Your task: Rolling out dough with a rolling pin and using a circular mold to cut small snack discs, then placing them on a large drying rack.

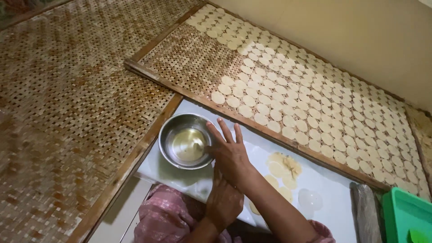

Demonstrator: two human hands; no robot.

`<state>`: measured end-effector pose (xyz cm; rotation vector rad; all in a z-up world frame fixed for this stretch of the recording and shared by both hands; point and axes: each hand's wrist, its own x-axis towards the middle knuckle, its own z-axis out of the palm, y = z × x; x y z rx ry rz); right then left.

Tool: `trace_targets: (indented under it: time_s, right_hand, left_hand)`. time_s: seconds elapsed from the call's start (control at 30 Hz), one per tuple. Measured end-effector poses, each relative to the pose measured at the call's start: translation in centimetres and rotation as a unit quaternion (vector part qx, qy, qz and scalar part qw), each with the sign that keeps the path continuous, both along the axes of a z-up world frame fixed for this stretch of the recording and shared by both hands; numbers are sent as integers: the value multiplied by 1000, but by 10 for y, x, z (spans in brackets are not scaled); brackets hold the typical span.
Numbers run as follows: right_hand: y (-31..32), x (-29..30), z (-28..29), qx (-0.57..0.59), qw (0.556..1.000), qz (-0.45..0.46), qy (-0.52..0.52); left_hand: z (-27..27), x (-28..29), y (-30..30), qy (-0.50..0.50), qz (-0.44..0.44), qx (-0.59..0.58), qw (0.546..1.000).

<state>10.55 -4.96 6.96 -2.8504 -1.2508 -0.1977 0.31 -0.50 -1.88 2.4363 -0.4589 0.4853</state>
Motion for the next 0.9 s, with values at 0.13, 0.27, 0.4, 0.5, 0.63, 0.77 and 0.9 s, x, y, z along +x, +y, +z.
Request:
trace_targets:
  time_s: [0.13,0.27,0.4,0.5,0.63,0.77,0.9]
  right_hand:
    - [0,2,-6,11,1000,12,-10]
    - [2,-1,20,-1,1000,3,29]
    - [-29,4,34,106,991,-20,83]
    - [-73,4,43,263,954,-79,123]
    - [-135,-12,55,336,903,-230,138]
    - [-194,-33,53,401,852,-302,146]
    - [-222,-60,42,461,813,-303,189]
  left_hand:
    - [-7,-1,0,-30,-4,-58,998]
    - [-3,-2,2,13,-33,-27,999]
    - [10,-5,7,-6,-34,-56,998]
    - [9,-4,4,-81,0,-43,996]
    - [-9,-1,-1,-116,14,-50,992]
    - [8,1,3,-53,3,-30,998]
    - [-1,0,0,-72,27,-22,997]
